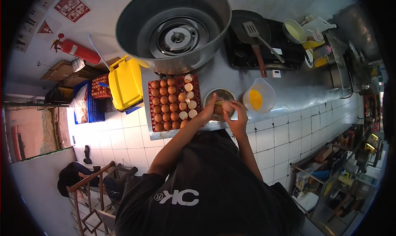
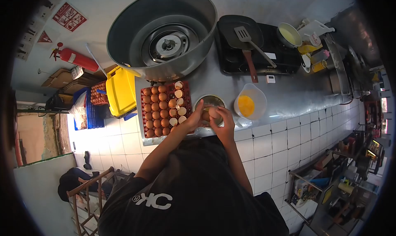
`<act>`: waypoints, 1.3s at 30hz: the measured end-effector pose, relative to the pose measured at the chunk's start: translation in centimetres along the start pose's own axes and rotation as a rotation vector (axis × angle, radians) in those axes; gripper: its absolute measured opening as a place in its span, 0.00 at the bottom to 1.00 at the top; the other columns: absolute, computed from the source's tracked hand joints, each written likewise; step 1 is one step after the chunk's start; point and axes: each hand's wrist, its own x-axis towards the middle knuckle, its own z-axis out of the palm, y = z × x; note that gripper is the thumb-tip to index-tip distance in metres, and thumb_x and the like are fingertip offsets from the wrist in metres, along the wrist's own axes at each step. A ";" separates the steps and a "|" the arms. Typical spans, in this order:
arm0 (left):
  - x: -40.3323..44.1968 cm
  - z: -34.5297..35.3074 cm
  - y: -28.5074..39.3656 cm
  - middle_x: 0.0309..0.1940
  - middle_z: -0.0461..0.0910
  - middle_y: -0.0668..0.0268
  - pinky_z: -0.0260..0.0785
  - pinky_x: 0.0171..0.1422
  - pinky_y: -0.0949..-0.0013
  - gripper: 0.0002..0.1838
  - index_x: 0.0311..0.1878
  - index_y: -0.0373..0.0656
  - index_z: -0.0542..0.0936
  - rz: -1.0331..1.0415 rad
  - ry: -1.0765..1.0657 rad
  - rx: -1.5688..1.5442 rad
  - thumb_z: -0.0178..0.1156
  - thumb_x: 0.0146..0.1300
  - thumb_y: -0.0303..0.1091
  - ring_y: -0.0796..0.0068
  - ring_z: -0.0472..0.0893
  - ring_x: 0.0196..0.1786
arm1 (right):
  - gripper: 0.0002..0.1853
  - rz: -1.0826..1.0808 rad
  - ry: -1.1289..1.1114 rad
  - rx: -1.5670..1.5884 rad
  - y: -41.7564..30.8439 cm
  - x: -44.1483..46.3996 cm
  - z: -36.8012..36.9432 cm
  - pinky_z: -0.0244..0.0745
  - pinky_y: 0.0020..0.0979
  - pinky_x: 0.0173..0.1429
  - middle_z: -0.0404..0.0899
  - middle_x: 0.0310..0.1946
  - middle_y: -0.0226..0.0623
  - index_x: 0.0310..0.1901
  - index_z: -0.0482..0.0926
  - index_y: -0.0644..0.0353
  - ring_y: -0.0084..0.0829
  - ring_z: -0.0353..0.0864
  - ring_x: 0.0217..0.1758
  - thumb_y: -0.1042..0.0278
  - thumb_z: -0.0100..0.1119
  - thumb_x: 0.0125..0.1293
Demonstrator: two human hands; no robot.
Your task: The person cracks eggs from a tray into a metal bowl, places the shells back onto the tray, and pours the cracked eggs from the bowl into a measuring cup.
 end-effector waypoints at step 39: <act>0.7 -0.8 -1.2 0.41 0.89 0.53 0.80 0.55 0.50 0.27 0.55 0.45 0.81 0.324 0.424 1.148 0.70 0.61 0.54 0.48 0.88 0.48 | 0.23 0.509 -0.133 0.084 6.3 -2.9 3.6 0.85 0.31 0.43 0.89 0.30 0.41 0.54 0.86 0.60 0.30 0.91 0.33 0.66 0.76 0.55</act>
